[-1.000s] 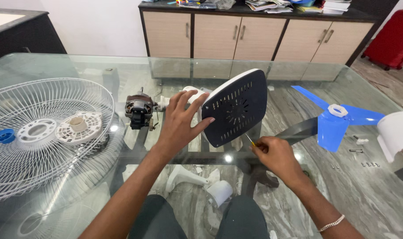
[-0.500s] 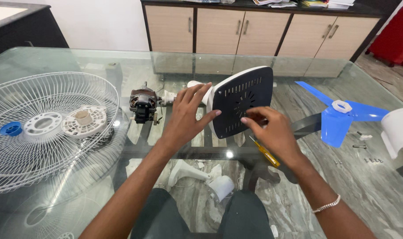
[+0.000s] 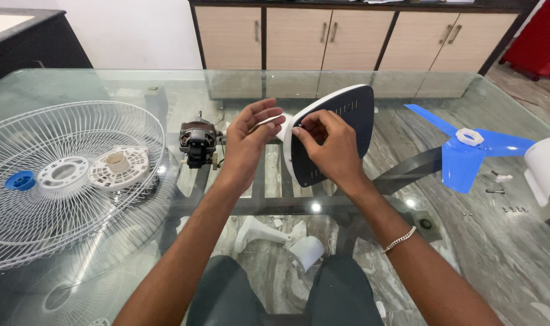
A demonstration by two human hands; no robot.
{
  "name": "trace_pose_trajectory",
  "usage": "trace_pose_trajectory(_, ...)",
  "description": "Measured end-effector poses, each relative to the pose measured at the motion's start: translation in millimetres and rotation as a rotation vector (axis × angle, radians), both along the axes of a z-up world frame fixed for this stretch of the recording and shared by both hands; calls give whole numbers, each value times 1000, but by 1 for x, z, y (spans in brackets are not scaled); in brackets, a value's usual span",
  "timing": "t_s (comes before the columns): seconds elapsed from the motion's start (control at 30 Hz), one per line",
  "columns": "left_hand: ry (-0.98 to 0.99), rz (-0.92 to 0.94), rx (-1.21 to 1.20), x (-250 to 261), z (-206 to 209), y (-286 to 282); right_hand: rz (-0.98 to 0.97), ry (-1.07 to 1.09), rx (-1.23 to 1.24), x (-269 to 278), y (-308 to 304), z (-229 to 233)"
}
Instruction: The person uses a yellow screwdriver to tighten screws on the back grill of a fan. They hold the grill with one hand and turn the screwdriver with the other, working on multiple screw holes around the perimeter.
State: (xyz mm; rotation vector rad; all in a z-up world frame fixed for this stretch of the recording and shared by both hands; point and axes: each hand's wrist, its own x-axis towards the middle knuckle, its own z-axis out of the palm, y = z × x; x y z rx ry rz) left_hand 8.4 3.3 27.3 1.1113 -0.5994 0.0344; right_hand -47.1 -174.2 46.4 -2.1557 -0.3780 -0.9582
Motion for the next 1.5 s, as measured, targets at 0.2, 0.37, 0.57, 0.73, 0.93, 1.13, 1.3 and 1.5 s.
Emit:
trace_pose_trajectory(0.2,-15,14,49,5,-5,0,-22,16,29,6,3,-4)
trace_pose_trajectory(0.37,-265,196,261,1,-12,-11,18,0,2,8,2,-8)
trace_pose_trajectory(0.57,-485,334,387,-5,-12,-10,107,-22,136,9,-2,-12)
trace_pose_trajectory(0.73,-514,376,433,-13,-5,-6,327,184,633,2,-13,-8)
trace_pose_trajectory(0.93,-560,397,334,-28,10,-10,512,384,1024,-12,-16,6)
trace_pose_trajectory(1.13,-477,351,292,-36,15,-17,546,423,996,-20,-9,13)
trace_pose_trajectory(1.3,-269,246,292,-28,16,-13,501,361,806,-26,-2,16)
trace_pose_trajectory(1.5,-191,151,306,-22,19,-9,118,-195,-122,-46,2,24)
